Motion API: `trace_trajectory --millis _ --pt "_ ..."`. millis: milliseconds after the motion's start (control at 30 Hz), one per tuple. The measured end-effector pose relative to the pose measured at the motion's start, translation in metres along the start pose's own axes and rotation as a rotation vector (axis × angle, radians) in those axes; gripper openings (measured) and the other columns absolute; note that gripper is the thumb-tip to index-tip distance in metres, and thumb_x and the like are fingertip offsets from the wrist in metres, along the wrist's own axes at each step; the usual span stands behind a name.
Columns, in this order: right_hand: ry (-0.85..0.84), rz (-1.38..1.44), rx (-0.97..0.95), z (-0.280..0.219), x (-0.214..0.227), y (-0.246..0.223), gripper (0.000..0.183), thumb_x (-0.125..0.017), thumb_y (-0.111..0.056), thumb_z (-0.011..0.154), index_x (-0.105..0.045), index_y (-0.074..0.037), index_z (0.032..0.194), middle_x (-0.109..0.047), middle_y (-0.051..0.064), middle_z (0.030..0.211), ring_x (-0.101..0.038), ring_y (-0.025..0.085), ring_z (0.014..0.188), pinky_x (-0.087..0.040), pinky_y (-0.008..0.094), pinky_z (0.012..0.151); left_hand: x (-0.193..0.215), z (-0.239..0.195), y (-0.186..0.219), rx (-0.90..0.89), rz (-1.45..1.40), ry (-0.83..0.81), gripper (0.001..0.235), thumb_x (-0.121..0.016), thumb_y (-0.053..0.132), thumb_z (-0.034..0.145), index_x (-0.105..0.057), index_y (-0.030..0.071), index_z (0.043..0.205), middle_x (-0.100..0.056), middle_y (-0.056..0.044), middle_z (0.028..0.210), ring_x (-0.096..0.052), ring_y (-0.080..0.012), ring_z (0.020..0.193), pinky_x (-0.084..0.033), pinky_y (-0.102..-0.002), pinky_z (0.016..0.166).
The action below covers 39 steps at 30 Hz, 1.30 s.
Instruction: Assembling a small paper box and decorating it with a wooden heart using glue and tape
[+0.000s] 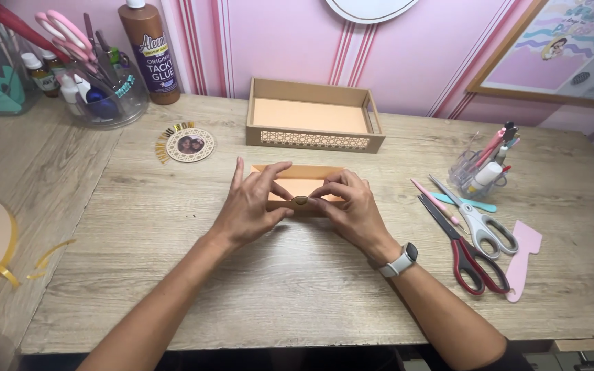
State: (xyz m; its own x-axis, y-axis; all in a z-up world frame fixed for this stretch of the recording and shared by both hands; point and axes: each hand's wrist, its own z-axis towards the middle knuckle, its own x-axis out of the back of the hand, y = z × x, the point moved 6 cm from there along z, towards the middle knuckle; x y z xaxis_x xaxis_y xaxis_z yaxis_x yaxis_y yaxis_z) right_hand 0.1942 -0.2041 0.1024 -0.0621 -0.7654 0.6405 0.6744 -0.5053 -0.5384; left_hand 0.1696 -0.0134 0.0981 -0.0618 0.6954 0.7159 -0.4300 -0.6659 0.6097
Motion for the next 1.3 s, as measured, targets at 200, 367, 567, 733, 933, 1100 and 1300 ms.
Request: trace_trajectory --millis 200,367,567,733,933,1100,1300 --pt "-0.004 -0.003 -0.006 -0.001 0.0 -0.002 0.008 -0.084 -0.027 0.087 -0.08 -0.024 0.093 -0.061 -0.004 0.09 -0.063 0.017 0.092 -0.041 0.033 0.088 -0.008 0.006 -0.008 0.009 -0.013 0.054 0.073 -0.085 0.014 0.078 -0.052 0.015 0.143 -0.078 0.004 0.085 -0.065 -0.0266 0.122 -0.004 -0.072 0.121" --pt "-0.007 -0.008 -0.003 0.001 0.001 -0.006 0.008 -0.083 -0.026 0.087 -0.08 -0.023 0.092 -0.061 -0.003 0.09 -0.063 0.017 0.09 -0.041 0.034 0.087 -0.011 0.007 -0.014 0.009 -0.018 0.065 0.068 -0.084 0.015 0.078 -0.055 0.017 0.139 -0.078 0.005 0.081 -0.066 -0.025 0.121 -0.006 -0.072 0.121" --pt "0.0 -0.01 -0.001 -0.001 -0.002 0.0 0.008 -0.084 -0.026 0.087 -0.08 -0.023 0.093 -0.061 -0.003 0.089 -0.063 0.017 0.091 -0.041 0.033 0.087 -0.015 0.007 -0.014 -0.004 -0.012 0.083 0.049 -0.085 0.017 0.077 -0.069 0.022 0.123 -0.078 0.007 0.082 -0.067 -0.0237 0.118 -0.006 -0.072 0.122" --pt "0.059 -0.059 0.12 -0.001 0.024 -0.03 0.021 -0.087 -0.024 0.082 -0.079 -0.019 0.101 -0.067 0.002 0.097 -0.066 0.024 0.096 -0.045 0.037 0.089 -0.009 -0.001 0.001 -0.233 0.156 0.273 0.011 -0.086 0.026 0.078 -0.076 0.027 0.085 -0.074 0.006 0.088 -0.065 -0.023 0.109 -0.029 -0.063 0.114" --pt "0.613 -0.255 -0.269 -0.026 0.176 0.032 0.035 -0.085 -0.008 0.092 -0.059 -0.013 0.114 -0.052 -0.001 0.082 -0.046 0.01 0.067 -0.042 0.027 0.059 0.036 -0.049 0.058 -0.344 0.216 0.307 0.01 -0.081 0.026 0.085 -0.074 0.023 0.092 -0.073 0.005 0.088 -0.059 -0.0198 0.084 -0.04 -0.04 0.084" --pt "0.38 -0.56 -0.931 -0.048 0.226 0.134 0.066 -0.084 -0.051 0.087 -0.049 -0.007 0.121 -0.064 0.019 0.105 -0.059 0.036 0.094 -0.047 0.046 0.075 0.036 -0.088 0.096 -0.609 0.273 0.505 0.004 -0.071 0.022 0.094 -0.071 0.019 0.096 -0.071 0.003 0.088 -0.063 -0.0198 0.083 -0.042 -0.042 0.083" --pt "0.451 -0.779 -0.563 -0.074 0.242 0.199 0.042 -0.091 -0.045 0.095 -0.071 -0.008 0.093 -0.072 0.013 0.085 -0.064 0.032 0.071 -0.044 0.049 0.063 0.036 -0.124 0.121 -0.715 0.414 0.65 0.015 -0.061 0.02 0.1 -0.073 0.027 0.093 -0.074 0.014 0.094 -0.065 -0.0048 0.085 -0.041 -0.03 0.093"
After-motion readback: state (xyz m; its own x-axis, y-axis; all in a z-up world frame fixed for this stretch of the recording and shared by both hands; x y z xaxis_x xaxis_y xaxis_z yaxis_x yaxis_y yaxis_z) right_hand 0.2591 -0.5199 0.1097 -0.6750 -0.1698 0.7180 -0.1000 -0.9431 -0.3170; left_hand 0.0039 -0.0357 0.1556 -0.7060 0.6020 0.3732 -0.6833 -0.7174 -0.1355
